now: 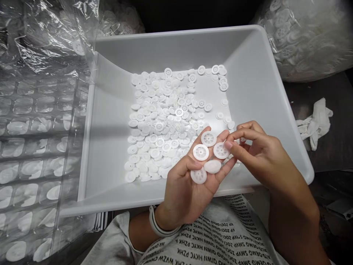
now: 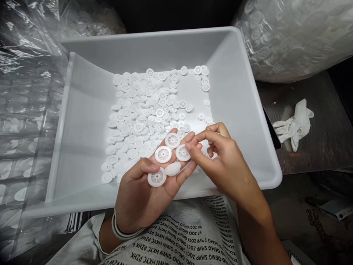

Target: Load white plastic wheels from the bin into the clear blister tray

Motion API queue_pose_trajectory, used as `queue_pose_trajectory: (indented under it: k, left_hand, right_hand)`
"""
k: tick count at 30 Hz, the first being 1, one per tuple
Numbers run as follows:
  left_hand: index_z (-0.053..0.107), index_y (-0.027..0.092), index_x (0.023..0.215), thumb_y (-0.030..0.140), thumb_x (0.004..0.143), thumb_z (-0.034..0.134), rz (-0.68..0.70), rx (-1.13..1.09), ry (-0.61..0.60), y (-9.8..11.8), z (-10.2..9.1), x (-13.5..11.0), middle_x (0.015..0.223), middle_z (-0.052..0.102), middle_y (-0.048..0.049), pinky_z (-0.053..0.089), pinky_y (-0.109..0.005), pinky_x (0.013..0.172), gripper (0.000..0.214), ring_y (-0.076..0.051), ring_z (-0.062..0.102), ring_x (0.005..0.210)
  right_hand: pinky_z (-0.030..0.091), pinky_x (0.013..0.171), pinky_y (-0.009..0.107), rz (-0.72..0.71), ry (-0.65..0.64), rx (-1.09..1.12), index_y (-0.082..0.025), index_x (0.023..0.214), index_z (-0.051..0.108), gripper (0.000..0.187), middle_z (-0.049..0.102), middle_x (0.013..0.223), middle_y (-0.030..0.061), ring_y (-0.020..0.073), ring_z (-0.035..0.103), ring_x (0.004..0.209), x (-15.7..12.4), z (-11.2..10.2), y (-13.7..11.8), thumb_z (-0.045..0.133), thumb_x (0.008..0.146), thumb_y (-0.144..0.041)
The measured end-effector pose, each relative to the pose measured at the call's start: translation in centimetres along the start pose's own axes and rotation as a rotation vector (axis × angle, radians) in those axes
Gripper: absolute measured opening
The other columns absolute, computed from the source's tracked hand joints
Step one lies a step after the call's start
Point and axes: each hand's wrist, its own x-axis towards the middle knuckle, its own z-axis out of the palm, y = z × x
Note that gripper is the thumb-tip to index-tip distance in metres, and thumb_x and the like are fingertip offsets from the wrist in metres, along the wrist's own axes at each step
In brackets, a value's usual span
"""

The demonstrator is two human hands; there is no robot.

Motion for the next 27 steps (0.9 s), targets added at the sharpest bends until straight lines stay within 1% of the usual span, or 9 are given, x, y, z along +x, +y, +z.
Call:
queue_pose_trajectory:
  k: [3, 6, 7, 9, 12, 14, 17, 20, 27]
  left_hand:
    - [0.026, 0.018, 0.147, 0.004, 0.077, 0.038, -0.021, 0.013, 0.011, 0.1, 0.0, -0.1, 0.144, 0.049, -0.0153, 0.036, -0.042, 0.112, 0.073, -0.025, 0.048, 0.131]
    - [0.029, 0.019, 0.146, 0.004, 0.076, 0.039, -0.031, 0.021, 0.015, 0.3, -0.1, -0.2, 0.145, 0.048, -0.0141, 0.038, -0.041, 0.111, 0.072, -0.027, 0.050, 0.129]
    - [0.029, 0.019, 0.146, 0.004, 0.076, 0.039, -0.032, 0.018, 0.017, 0.3, -0.1, -0.2, 0.146, 0.048, -0.0137, 0.039, -0.040, 0.111, 0.072, -0.027, 0.050, 0.129]
    - [0.029, 0.019, 0.146, 0.004, 0.076, 0.038, -0.038, 0.015, 0.015, 0.3, -0.2, -0.2, 0.146, 0.047, -0.0132, 0.038, -0.040, 0.111, 0.072, -0.027, 0.049, 0.130]
    - [0.028, 0.019, 0.146, 0.004, 0.077, 0.038, -0.045, 0.013, 0.017, 0.3, -0.3, -0.3, 0.146, 0.048, -0.0120, 0.036, -0.042, 0.113, 0.072, -0.027, 0.048, 0.131]
    - [0.028, 0.019, 0.146, 0.005, 0.077, 0.038, -0.043, 0.015, 0.019, 0.3, -0.3, -0.3, 0.145, 0.049, -0.0114, 0.035, -0.043, 0.114, 0.072, -0.027, 0.048, 0.131]
    - [0.028, 0.019, 0.146, 0.005, 0.077, 0.037, -0.037, 0.031, 0.021, 0.3, -0.2, -0.2, 0.143, 0.051, -0.0114, 0.034, -0.044, 0.114, 0.071, -0.028, 0.048, 0.131]
    - [0.028, 0.019, 0.146, 0.006, 0.077, 0.036, -0.037, 0.052, 0.024, 0.3, -0.2, -0.1, 0.143, 0.051, -0.0108, 0.033, -0.044, 0.114, 0.071, -0.028, 0.047, 0.131]
    - [0.028, 0.017, 0.146, 0.008, 0.077, 0.035, -0.029, 0.051, 0.038, 0.1, -0.2, 0.0, 0.146, 0.048, -0.0128, 0.030, -0.044, 0.116, 0.070, -0.028, 0.042, 0.135]
  right_hand:
    - [0.041, 0.069, 0.027, -0.039, 0.108, -0.065, -0.025, 0.089, 0.064, 0.010, 0.055, 0.090, 0.0005, 0.0137, 0.053, 0.085, -0.8, -0.2, -0.4, 0.062, 0.089, -0.035]
    - [0.039, 0.065, 0.027, -0.130, 0.173, -0.092, -0.022, 0.091, 0.063, 0.004, 0.055, 0.085, 0.0007, 0.0124, 0.051, 0.078, -2.5, -0.3, -1.2, 0.062, 0.090, -0.026]
    - [0.039, 0.064, 0.027, -0.173, 0.156, -0.094, -0.022, 0.093, 0.064, 0.004, 0.054, 0.084, 0.0006, 0.0117, 0.050, 0.076, -3.2, -0.3, -1.4, 0.063, 0.089, -0.023]
    - [0.040, 0.061, 0.024, -0.273, 0.071, -0.131, -0.021, 0.101, 0.065, 0.016, 0.051, 0.083, 0.0005, 0.0099, 0.049, 0.073, -4.5, -0.2, -1.6, 0.065, 0.087, -0.014]
    - [0.039, 0.058, 0.023, -0.429, -0.043, -0.298, -0.019, 0.115, 0.063, 0.032, 0.048, 0.079, -0.0002, 0.0082, 0.046, 0.069, -5.6, 0.2, -1.4, 0.063, 0.086, -0.006]
    - [0.037, 0.057, 0.025, -0.521, -0.033, -0.383, -0.016, 0.119, 0.062, 0.036, 0.047, 0.076, -0.0005, 0.0088, 0.044, 0.067, -5.6, 0.5, -1.1, 0.062, 0.086, -0.004]
    - [0.036, 0.057, 0.027, -0.610, -0.002, -0.398, -0.011, 0.118, 0.063, 0.036, 0.047, 0.075, 0.0001, 0.0099, 0.043, 0.067, -5.2, 1.0, -0.4, 0.063, 0.084, -0.001]
    - [0.035, 0.056, 0.028, -0.651, 0.020, -0.361, -0.009, 0.119, 0.062, 0.037, 0.049, 0.074, 0.0009, 0.0108, 0.043, 0.067, -5.0, 1.2, 0.1, 0.064, 0.082, -0.001]
    - [0.034, 0.055, 0.029, -0.626, 0.056, -0.406, -0.010, 0.116, 0.064, 0.037, 0.051, 0.071, 0.0009, 0.0101, 0.044, 0.063, -5.2, 1.0, 0.3, 0.067, 0.080, 0.000]
